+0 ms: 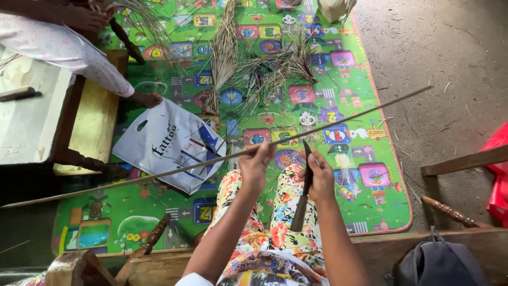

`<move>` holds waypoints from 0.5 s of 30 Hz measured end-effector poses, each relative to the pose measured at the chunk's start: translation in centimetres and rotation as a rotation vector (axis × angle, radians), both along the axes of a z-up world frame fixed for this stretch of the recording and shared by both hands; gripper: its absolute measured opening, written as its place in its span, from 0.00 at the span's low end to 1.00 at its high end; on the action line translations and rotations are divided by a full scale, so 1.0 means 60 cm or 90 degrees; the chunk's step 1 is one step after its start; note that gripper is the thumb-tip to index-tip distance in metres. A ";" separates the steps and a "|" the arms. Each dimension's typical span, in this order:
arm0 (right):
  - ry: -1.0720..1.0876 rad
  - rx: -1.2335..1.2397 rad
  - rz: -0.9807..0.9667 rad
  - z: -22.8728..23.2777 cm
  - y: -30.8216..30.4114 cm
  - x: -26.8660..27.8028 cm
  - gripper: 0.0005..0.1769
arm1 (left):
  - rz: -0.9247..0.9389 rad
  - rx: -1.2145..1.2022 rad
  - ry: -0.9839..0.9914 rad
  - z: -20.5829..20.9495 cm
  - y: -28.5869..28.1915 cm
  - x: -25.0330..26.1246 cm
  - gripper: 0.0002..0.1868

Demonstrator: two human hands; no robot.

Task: Shaving a long thin wood strip with a knife to smooth it

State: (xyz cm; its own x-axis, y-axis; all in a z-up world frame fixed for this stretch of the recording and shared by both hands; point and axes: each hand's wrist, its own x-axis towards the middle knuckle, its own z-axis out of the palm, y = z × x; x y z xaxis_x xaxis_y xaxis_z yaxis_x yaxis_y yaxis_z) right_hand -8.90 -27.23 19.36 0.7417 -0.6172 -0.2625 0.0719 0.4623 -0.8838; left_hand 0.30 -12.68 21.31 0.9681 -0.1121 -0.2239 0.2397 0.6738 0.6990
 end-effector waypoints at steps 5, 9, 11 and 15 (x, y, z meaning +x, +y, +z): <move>-0.009 0.015 -0.017 -0.029 -0.013 0.034 0.14 | -0.126 -0.027 0.135 -0.019 -0.037 -0.048 0.09; 0.018 0.006 -0.032 -0.061 -0.085 0.018 0.10 | -0.342 0.114 0.100 -0.075 0.017 -0.081 0.13; 0.042 -0.004 -0.058 -0.059 -0.119 -0.002 0.03 | -0.253 0.593 -0.444 -0.081 0.064 -0.106 0.07; 0.029 0.011 -0.058 -0.074 -0.190 -0.019 0.08 | -0.004 0.801 -0.834 -0.122 0.170 -0.022 0.16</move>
State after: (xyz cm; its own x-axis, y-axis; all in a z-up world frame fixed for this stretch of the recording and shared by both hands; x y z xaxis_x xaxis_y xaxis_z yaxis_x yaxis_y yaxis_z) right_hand -10.06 -38.63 14.92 0.6693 -0.6772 -0.3057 0.0746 0.4705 -0.8792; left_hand -1.04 -2.46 13.99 0.5681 -0.5008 0.6531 -0.8230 -0.3450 0.4514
